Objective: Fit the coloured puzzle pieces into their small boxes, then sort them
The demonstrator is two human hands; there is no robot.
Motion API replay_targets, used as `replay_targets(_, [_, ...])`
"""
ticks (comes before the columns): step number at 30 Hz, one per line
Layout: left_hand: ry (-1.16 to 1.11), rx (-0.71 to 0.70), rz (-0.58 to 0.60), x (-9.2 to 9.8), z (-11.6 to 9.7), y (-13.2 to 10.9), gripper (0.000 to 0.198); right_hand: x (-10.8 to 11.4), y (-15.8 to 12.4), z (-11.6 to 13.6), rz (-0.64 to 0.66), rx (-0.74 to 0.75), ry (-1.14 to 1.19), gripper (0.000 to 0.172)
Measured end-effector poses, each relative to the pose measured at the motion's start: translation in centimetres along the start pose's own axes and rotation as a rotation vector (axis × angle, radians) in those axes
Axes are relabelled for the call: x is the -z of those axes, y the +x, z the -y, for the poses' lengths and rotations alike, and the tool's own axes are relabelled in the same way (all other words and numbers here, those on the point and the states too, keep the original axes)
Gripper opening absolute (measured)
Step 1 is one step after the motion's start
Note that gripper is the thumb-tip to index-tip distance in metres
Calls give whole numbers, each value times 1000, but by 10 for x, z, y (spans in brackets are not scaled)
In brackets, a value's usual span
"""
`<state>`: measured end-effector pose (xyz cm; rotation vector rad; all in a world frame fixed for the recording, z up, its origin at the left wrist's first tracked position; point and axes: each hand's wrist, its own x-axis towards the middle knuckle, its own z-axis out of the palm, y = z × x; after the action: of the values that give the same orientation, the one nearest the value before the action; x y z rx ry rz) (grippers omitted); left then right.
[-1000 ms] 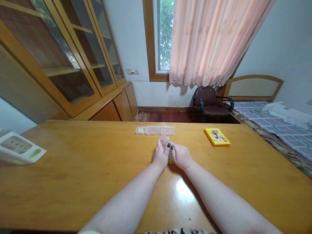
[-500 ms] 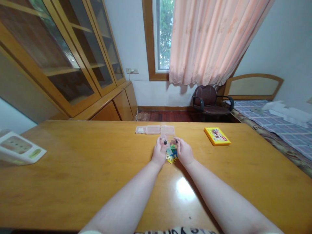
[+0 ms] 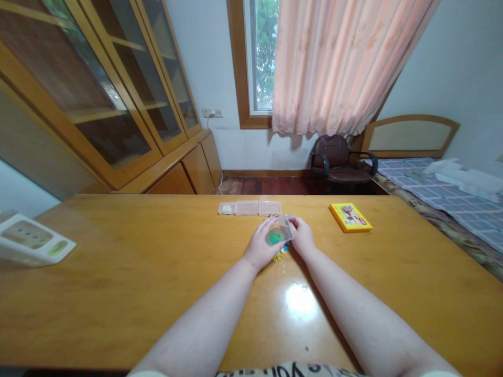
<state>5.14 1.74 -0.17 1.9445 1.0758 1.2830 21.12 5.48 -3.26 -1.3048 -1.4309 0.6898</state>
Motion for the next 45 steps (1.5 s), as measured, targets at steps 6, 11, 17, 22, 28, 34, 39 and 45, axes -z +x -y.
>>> replay_targets(6, [-100, 78, -44, -5, 7, -1, 65, 1, 0, 2, -36, 36, 7, 28])
replay_targets(11, [-500, 300, -243, -10, 19, 6, 69, 5, -15, 21, 169, 381, -94, 41])
replay_targets(17, [-676, 322, -198, -10, 15, 9, 88, -2, -25, 33, 213, 524, -408, 51])
replay_targets(22, [-630, 324, -113, -13, 13, 6, 76, 0, -26, 30, 145, 492, -457, 38])
replay_targets(28, [-646, 292, -126, -14, 19, 5, 76, -2, -25, 29, 165, 453, -390, 37])
replay_targets(34, [-479, 371, -255, -10, 27, 7, 62, 16, -1, 10, -118, 293, -531, 41])
replay_targets(39, [-435, 455, -337, -8, 30, 9, 47, 32, 9, -7, -187, 6, -838, 41])
replay_targets(45, [-426, 480, -361, -9, 35, 9, 42, 23, 5, -6, -187, -35, -937, 38])
